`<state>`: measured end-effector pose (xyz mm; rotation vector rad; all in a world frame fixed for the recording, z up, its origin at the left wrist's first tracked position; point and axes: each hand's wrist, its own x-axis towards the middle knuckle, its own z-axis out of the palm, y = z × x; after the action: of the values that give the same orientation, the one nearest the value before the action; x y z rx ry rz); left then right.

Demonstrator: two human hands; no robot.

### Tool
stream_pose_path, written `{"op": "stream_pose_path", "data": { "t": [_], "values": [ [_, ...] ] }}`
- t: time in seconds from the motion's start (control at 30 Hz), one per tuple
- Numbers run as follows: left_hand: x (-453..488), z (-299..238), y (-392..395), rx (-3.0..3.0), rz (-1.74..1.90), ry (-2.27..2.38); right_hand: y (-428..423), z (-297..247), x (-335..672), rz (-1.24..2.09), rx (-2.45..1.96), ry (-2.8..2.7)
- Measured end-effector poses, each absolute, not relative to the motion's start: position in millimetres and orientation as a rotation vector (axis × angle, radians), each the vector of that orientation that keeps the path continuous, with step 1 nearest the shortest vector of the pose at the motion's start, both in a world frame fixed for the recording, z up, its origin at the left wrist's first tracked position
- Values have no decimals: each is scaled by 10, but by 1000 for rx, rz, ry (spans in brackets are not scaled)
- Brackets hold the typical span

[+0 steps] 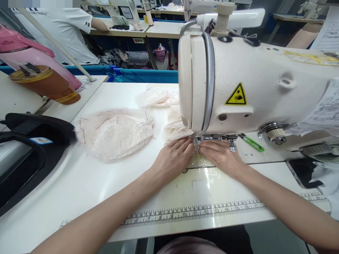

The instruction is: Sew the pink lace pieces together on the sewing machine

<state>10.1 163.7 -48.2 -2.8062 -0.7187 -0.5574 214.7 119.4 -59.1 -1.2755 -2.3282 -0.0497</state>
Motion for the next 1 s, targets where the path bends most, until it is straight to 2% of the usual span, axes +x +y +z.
{"op": "stream_pose_path", "data": {
  "t": [0.27, 0.57, 0.77, 1.0],
  "values": [
    [87, -517, 1643, -2773, -529, -692, 1202, -572, 2143, -133, -1410, -2237],
    [69, -540, 1662, -2759, -524, -697, 1252, -583, 2141, -75, -1435, -2171],
    [66, -540, 1689, -2789, -514, -726, 1271, -557, 2112, 110, -1485, -2081],
    [92, -522, 1634, -2746, -612, -561, 1267, -577, 2112, 26, -1472, -2118]
  ]
}}
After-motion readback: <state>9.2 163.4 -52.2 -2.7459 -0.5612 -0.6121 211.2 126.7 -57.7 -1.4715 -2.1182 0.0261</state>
